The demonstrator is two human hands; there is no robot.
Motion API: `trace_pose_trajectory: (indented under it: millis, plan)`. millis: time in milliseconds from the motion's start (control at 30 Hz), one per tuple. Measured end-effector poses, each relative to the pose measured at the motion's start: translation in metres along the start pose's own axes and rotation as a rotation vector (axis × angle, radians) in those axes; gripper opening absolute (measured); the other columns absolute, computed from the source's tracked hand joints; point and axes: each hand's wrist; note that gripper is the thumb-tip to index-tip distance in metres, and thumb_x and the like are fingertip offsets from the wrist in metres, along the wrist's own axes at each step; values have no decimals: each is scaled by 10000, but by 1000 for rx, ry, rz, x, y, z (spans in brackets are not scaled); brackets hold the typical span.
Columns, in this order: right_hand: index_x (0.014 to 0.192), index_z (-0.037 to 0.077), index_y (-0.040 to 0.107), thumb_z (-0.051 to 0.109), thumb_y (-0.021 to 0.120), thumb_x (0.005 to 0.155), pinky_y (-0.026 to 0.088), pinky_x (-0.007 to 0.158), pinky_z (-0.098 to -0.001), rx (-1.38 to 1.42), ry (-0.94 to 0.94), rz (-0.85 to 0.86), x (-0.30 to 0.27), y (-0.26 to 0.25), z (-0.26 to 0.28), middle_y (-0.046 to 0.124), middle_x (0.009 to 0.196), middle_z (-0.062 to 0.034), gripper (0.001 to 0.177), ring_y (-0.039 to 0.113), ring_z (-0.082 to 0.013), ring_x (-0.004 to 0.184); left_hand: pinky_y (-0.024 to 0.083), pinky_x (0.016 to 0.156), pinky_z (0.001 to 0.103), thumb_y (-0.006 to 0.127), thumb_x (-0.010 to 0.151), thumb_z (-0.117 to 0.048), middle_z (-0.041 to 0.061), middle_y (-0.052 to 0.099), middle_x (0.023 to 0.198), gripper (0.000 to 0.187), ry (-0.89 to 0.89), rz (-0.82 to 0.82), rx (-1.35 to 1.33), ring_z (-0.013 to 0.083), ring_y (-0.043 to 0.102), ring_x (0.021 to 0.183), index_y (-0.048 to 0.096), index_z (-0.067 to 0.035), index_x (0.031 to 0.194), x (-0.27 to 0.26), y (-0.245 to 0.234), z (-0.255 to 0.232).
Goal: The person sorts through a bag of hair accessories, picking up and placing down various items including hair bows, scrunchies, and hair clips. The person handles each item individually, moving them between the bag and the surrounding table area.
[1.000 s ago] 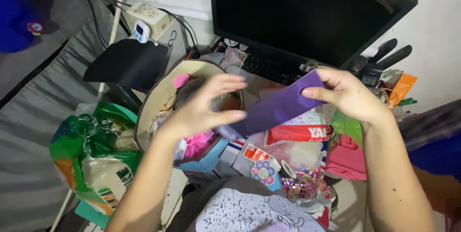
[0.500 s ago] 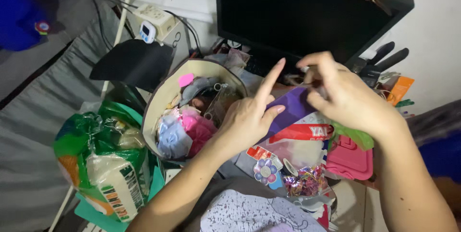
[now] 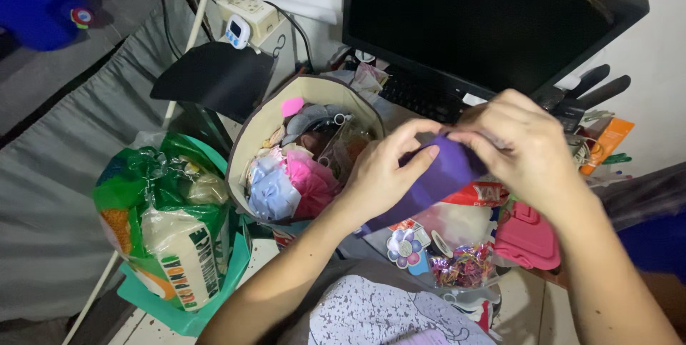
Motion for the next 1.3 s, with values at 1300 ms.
trace_pose_trajectory:
  millis: [1300]
  plan:
    - [1064,-12,700,60,688,987,541,606,-277,1211,743,-94,-13,103,2,710,834,-100,106,651,-140,684,463,891,233,618,1015,-147,-6,589,1049,243,30,-446,-267,74,550,984,582,-21,1219,6,-38,29]
Point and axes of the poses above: each hand's wrist, its own x-axis towards the middle knuckle, its own y-axis out of the palm, z = x × y
